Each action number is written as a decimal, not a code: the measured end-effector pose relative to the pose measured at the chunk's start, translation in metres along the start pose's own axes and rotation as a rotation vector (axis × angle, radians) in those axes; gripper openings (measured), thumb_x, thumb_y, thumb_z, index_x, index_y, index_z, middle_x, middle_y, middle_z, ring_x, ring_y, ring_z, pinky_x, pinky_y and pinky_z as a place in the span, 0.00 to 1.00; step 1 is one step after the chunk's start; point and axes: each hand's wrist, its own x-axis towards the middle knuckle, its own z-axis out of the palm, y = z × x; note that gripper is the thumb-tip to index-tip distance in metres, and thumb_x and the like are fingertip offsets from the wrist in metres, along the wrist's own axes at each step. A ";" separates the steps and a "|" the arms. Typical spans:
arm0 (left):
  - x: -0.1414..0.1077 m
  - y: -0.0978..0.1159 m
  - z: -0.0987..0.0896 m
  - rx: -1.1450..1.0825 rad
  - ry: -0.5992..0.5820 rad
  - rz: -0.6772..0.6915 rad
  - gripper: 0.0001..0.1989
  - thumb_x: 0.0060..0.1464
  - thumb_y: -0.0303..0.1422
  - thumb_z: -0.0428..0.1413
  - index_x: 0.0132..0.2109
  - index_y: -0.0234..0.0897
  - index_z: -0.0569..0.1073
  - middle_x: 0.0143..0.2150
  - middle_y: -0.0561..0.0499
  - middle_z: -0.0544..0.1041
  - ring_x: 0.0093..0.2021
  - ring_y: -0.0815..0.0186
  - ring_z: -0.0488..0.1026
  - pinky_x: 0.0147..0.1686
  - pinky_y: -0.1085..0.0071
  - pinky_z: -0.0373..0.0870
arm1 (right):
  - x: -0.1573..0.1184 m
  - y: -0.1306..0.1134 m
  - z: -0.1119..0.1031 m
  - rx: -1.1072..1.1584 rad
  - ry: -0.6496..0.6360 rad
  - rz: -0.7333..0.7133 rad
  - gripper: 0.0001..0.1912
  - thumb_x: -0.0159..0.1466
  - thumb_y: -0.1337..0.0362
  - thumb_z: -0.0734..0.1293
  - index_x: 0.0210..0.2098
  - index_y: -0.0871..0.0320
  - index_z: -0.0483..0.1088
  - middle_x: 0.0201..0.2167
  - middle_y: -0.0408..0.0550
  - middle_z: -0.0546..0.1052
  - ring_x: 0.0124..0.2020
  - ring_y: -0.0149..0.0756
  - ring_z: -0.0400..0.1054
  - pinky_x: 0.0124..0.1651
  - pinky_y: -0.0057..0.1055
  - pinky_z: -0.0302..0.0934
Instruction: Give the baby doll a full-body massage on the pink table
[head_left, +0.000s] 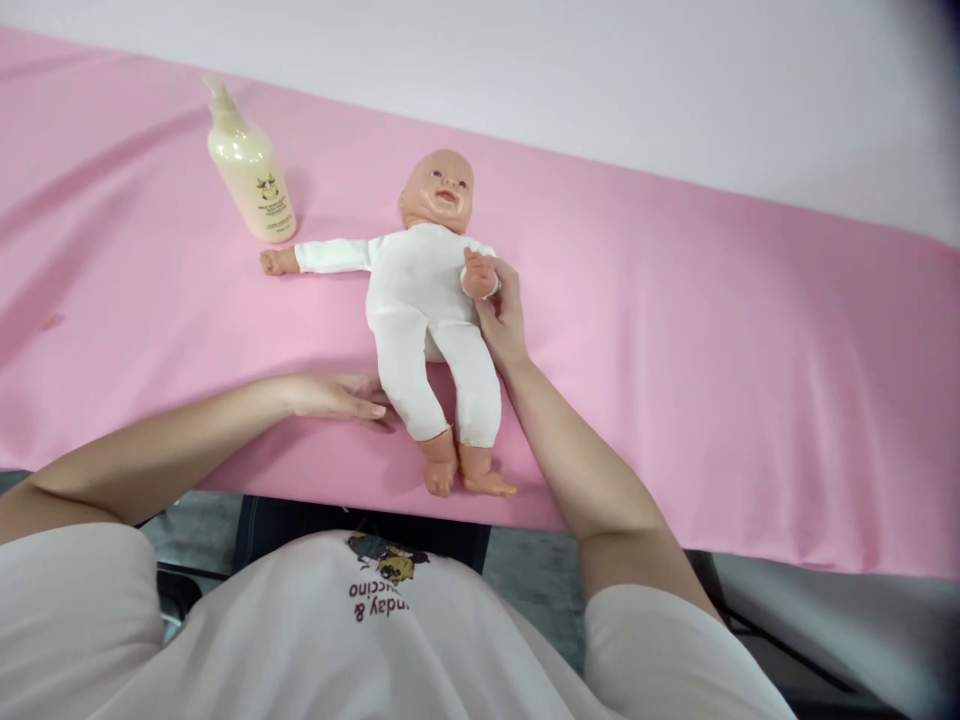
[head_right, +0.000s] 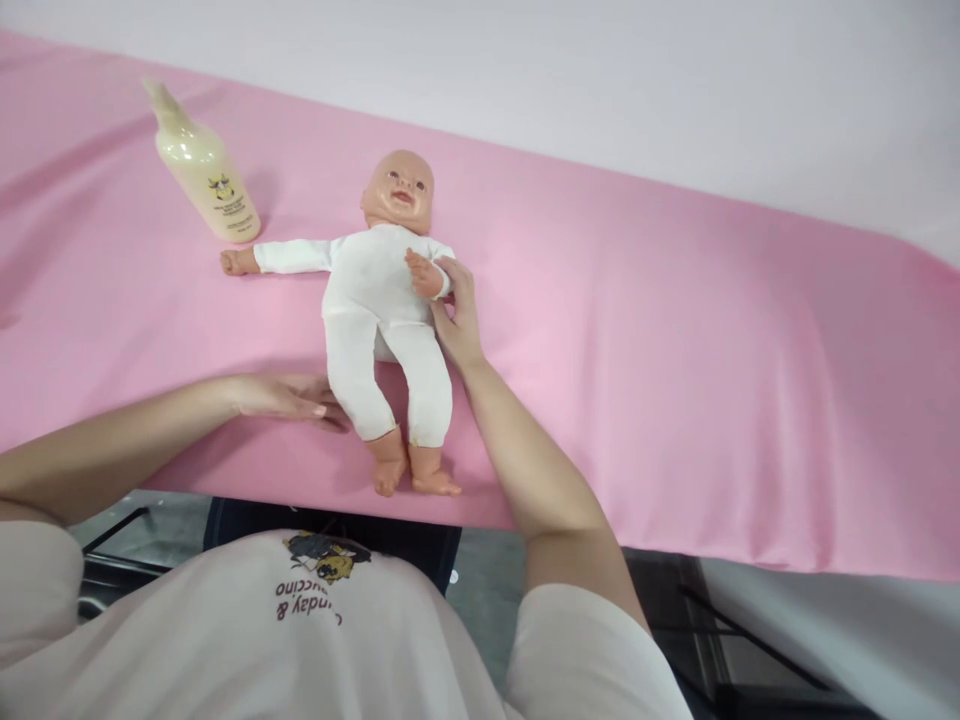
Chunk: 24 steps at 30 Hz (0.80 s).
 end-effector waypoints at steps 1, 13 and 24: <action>0.002 -0.002 0.002 -0.025 0.054 0.049 0.37 0.60 0.39 0.65 0.72 0.40 0.62 0.70 0.35 0.69 0.68 0.51 0.70 0.65 0.55 0.69 | 0.000 0.001 0.001 0.020 0.008 0.012 0.29 0.70 0.43 0.63 0.65 0.48 0.61 0.68 0.53 0.65 0.71 0.46 0.60 0.73 0.55 0.57; -0.008 0.004 0.004 -0.183 -0.013 0.151 0.41 0.54 0.57 0.63 0.65 0.33 0.72 0.60 0.35 0.78 0.63 0.40 0.73 0.62 0.47 0.69 | 0.000 0.021 0.002 0.088 0.025 0.146 0.33 0.69 0.38 0.62 0.67 0.45 0.57 0.68 0.51 0.66 0.67 0.44 0.65 0.71 0.51 0.62; -0.008 -0.008 -0.010 -0.122 0.049 0.098 0.30 0.52 0.52 0.66 0.50 0.31 0.74 0.41 0.44 0.82 0.41 0.59 0.80 0.50 0.61 0.78 | 0.000 0.001 0.000 -0.080 -0.018 0.020 0.29 0.69 0.42 0.62 0.65 0.45 0.62 0.68 0.51 0.64 0.71 0.48 0.58 0.67 0.53 0.65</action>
